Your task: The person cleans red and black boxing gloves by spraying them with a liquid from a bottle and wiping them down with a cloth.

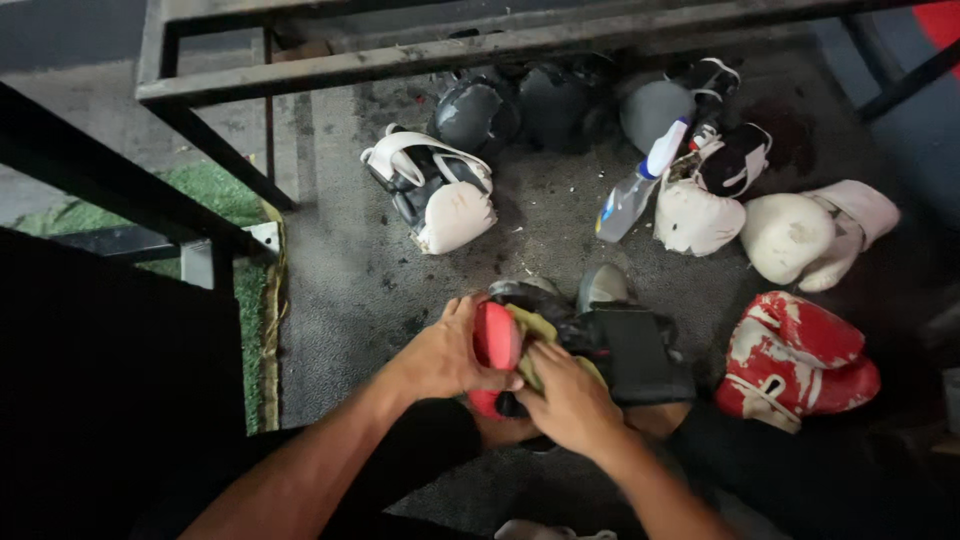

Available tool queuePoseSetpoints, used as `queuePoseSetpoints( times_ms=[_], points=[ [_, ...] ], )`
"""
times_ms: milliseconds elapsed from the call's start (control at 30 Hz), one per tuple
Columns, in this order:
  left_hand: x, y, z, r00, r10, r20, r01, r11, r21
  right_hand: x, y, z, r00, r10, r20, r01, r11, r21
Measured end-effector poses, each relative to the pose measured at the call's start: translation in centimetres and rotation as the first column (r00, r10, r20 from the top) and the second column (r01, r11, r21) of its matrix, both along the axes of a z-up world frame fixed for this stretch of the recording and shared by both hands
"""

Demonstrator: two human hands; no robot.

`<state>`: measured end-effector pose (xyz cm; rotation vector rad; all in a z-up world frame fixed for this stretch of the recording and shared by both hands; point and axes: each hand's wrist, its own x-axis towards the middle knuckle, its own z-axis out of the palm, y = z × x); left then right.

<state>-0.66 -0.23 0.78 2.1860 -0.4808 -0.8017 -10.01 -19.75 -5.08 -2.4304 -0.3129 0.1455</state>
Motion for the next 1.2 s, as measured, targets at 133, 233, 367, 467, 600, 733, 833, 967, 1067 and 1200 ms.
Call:
queuePoseSetpoints(
  times_ms=[133,233,367,467,600,733,833,967,1067,1200],
  points=[
    [-0.4,-0.8,-1.0,0.992,0.078,0.1,-0.084,0.995,0.055,-1.1,-2.1,0.9,0.996,0.045,-0.081,-0.037,0.994,0.099],
    [-0.2,-0.9,1.1,0.969,0.147,0.201,-0.148,0.989,-0.01,-1.4,-2.0,1.4,0.997,-0.022,-0.069,0.031,0.99,0.135],
    [-1.3,-1.5,7.6,0.868,0.118,0.482,-0.06,0.989,-0.133,0.0,-1.5,1.2,0.935,-0.346,0.076,0.314,0.908,0.276],
    [-1.8,-2.3,12.9,0.667,0.042,0.744,0.046,0.994,-0.097,2.6,-2.4,1.3,0.882,-0.449,0.146,0.347,0.826,0.444],
    [-2.5,-0.8,21.9,0.491,0.137,0.86,0.07,0.978,-0.195,6.9,-4.7,7.0,0.875,-0.398,0.275,0.145,0.758,0.636],
    [-2.4,2.4,28.1,0.481,0.2,0.853,0.274,0.89,-0.364,10.0,-8.3,16.6,0.796,-0.604,0.037,0.405,0.578,0.708],
    [-2.5,3.3,28.8,0.507,0.405,0.761,0.35,0.71,-0.611,8.8,-3.9,29.2,0.853,-0.498,0.157,0.301,0.715,0.631],
    [-3.8,1.8,28.0,0.743,0.596,0.305,0.207,0.229,-0.951,7.1,2.7,39.4,0.954,-0.214,0.211,0.138,0.936,0.323],
    [-4.4,1.1,27.0,0.645,0.719,0.257,0.086,0.266,-0.96,8.0,2.7,39.8,0.899,-0.049,0.435,-0.018,0.989,0.147],
    [-5.8,0.0,27.8,0.61,0.749,0.26,0.073,0.274,-0.959,10.6,1.9,37.0,0.863,-0.094,0.496,-0.07,0.95,0.303]
  ],
)
